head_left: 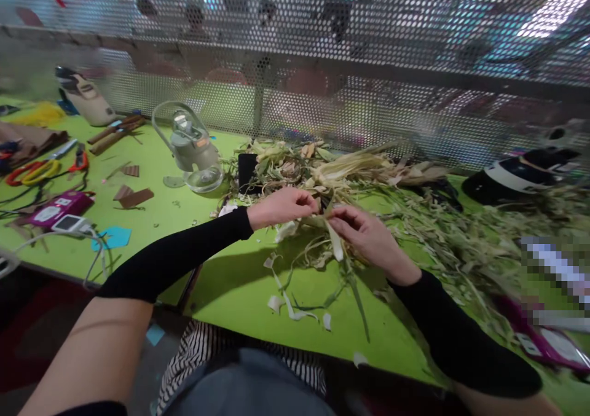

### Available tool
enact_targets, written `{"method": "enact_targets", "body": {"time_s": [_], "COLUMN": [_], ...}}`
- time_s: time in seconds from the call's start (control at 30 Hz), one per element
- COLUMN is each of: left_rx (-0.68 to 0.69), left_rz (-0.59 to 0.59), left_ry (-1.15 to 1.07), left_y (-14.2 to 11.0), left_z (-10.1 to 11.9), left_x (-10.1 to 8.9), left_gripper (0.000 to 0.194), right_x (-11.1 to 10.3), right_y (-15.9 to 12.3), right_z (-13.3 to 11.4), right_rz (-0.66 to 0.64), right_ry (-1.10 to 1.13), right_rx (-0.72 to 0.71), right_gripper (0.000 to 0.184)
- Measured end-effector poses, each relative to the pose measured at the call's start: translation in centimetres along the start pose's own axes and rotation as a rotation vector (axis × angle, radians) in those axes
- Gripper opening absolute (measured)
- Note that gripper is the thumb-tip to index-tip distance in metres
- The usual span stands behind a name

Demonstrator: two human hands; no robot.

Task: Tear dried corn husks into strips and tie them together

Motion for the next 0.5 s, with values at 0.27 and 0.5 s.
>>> {"method": "enact_targets", "body": {"time_s": [0.27, 0.5], "left_rx": [0.076, 0.011], "left_rz": [0.291, 0.256], "left_ry": [0.423, 0.431], "left_y": [5.8, 9.2], "left_z": [-2.0, -3.6], "left_x": [-2.0, -0.4], "left_gripper": [0.006, 0.020], "right_x": [-6.0, -7.1], "right_y": [2.2, 3.6], "right_z": [5.9, 5.8], "right_rz": [0.188, 0.301], "right_ry": [-0.288, -0.454], "right_rx": [0.114, 0.001], "right_gripper": [0.013, 0.019]}}
Point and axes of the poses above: each hand's wrist, its own y-axis towards the middle knuckle, its own x-axis out of the palm, z = x × y, the point moved 7 cm from there along y, towards the middle knuckle, and after that the axes turned 4 degrees about y, right-handed, at the moved point
